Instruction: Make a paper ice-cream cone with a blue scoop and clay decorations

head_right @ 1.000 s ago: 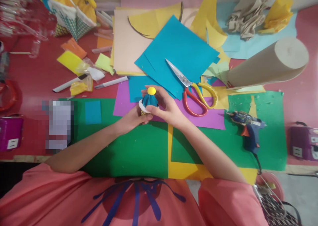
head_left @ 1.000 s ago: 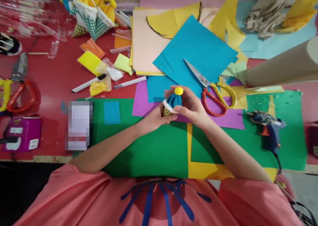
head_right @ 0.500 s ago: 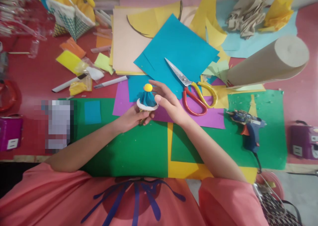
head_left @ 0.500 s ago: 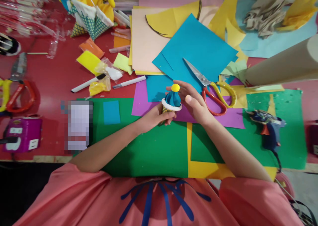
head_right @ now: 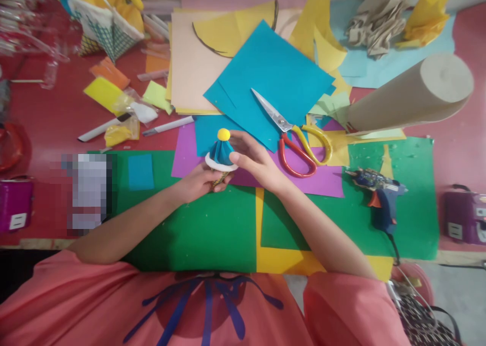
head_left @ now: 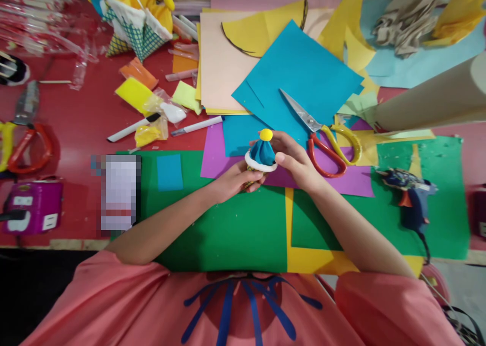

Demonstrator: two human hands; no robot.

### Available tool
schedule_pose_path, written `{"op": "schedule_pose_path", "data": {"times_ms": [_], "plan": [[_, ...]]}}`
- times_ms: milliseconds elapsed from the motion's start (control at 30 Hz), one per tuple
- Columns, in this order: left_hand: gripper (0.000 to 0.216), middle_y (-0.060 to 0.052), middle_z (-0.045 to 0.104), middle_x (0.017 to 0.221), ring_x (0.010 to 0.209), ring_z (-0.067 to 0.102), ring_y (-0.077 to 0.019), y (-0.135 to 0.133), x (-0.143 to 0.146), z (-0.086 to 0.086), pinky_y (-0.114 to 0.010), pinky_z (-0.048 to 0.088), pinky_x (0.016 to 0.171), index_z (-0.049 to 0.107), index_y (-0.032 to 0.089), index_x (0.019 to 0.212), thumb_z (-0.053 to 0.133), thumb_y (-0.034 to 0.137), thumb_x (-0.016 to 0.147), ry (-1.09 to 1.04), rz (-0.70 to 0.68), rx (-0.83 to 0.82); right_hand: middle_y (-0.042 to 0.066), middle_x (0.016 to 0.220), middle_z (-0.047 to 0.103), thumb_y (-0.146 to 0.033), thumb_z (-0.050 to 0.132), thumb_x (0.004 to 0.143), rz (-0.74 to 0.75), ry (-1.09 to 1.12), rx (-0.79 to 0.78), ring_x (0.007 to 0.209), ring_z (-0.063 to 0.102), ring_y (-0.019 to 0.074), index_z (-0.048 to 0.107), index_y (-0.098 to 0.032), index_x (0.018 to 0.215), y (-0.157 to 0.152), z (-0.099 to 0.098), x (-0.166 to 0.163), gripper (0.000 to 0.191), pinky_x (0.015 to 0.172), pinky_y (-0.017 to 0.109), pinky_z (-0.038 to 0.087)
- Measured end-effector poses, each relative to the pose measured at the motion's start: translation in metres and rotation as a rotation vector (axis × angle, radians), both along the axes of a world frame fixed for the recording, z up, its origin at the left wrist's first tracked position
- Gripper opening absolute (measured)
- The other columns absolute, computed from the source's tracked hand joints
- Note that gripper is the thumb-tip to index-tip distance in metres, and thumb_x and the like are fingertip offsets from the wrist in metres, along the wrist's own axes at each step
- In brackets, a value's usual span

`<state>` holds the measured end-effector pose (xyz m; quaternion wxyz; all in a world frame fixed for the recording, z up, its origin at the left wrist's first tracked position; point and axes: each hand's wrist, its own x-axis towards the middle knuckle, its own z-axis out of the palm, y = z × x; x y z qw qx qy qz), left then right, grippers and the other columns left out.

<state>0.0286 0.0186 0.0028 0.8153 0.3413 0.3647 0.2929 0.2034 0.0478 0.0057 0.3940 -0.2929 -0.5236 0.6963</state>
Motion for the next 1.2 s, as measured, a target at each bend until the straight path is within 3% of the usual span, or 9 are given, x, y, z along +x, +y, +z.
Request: {"op": "schedule_pose_path", "data": {"times_ms": [233,433,533,767,933,1000,1100,1200], "plan": [[0.031,0.004,0.055,0.066,0.043,0.043,-0.0032,0.0,-0.001,-0.001,-0.021,0.03,0.044,0.053,0.015,0.089,0.066,0.037,0.071,-0.023,-0.004,-0.039,0.009,0.13,0.063,-0.039,0.073,0.08,-0.029,-0.085,0.053,0.115,0.063,0.0228,0.054,-0.022,0.121,-0.002,-0.003,0.0,0.048,0.098,0.037,0.051],[0.033,0.004,0.055,0.065,0.041,0.043,-0.0033,0.0,-0.001,-0.003,-0.02,0.028,0.042,0.052,0.016,0.089,0.066,0.039,0.071,-0.023,-0.001,-0.045,0.009,0.121,0.067,-0.047,0.066,0.085,-0.074,-0.078,0.079,0.105,0.068,0.0215,0.057,-0.02,0.114,-0.002,-0.002,-0.002,0.04,0.088,0.034,0.055],[0.033,0.005,0.054,0.064,0.041,0.043,-0.0032,0.0,0.0,-0.003,-0.02,0.028,0.042,0.051,0.016,0.087,0.067,0.039,0.071,-0.016,0.002,-0.042,0.01,0.123,0.066,-0.053,0.065,0.084,-0.06,-0.073,0.071,0.108,0.067,0.0224,0.056,-0.02,0.115,-0.002,0.0,-0.003,0.046,0.088,0.035,0.056],[0.031,0.005,0.053,0.065,0.042,0.044,-0.0031,0.0,0.001,0.0,-0.019,0.03,0.042,0.049,0.016,0.086,0.066,0.038,0.072,0.033,-0.02,-0.028,0.011,0.124,0.064,-0.044,0.075,0.077,-0.096,-0.134,0.034,0.107,0.066,0.0223,0.055,-0.02,0.115,-0.003,-0.001,-0.004,0.05,0.09,0.035,0.054],[0.034,0.004,0.055,0.065,0.041,0.042,-0.0026,0.0,-0.002,-0.001,-0.019,0.027,0.042,0.051,0.015,0.089,0.068,0.04,0.073,-0.039,-0.039,-0.021,0.009,0.119,0.068,-0.061,0.058,0.084,-0.081,-0.113,-0.033,0.118,0.06,0.0259,0.062,-0.021,0.113,-0.001,-0.001,-0.001,0.05,0.098,0.041,0.051],[0.038,0.003,0.058,0.066,0.04,0.041,-0.0025,0.0,-0.003,-0.002,-0.02,0.026,0.041,0.052,0.015,0.094,0.068,0.042,0.074,-0.094,-0.045,-0.032,0.008,0.116,0.069,-0.06,0.059,0.084,-0.052,-0.096,-0.063,0.118,0.061,0.0254,0.064,-0.02,0.111,-0.001,0.0,0.0,0.048,0.099,0.04,0.051],[0.041,0.0,0.064,0.071,0.039,0.043,-0.003,0.0,-0.004,-0.003,-0.02,0.029,0.042,0.051,0.015,0.097,0.068,0.045,0.075,-0.155,-0.046,-0.048,0.008,0.112,0.07,-0.051,0.069,0.08,0.015,-0.06,-0.09,0.094,0.07,0.0209,0.062,-0.018,0.114,-0.001,0.003,-0.001,0.047,0.079,0.032,0.059],[0.042,-0.001,0.065,0.075,0.04,0.046,-0.0039,0.0,-0.004,-0.004,-0.022,0.032,0.043,0.051,0.015,0.096,0.068,0.048,0.076,-0.162,-0.039,-0.043,0.009,0.109,0.071,-0.048,0.07,0.08,0.067,-0.017,-0.1,0.065,0.068,0.0139,0.058,-0.017,0.119,-0.002,0.007,-0.003,0.051,0.055,0.026,0.058]]}}
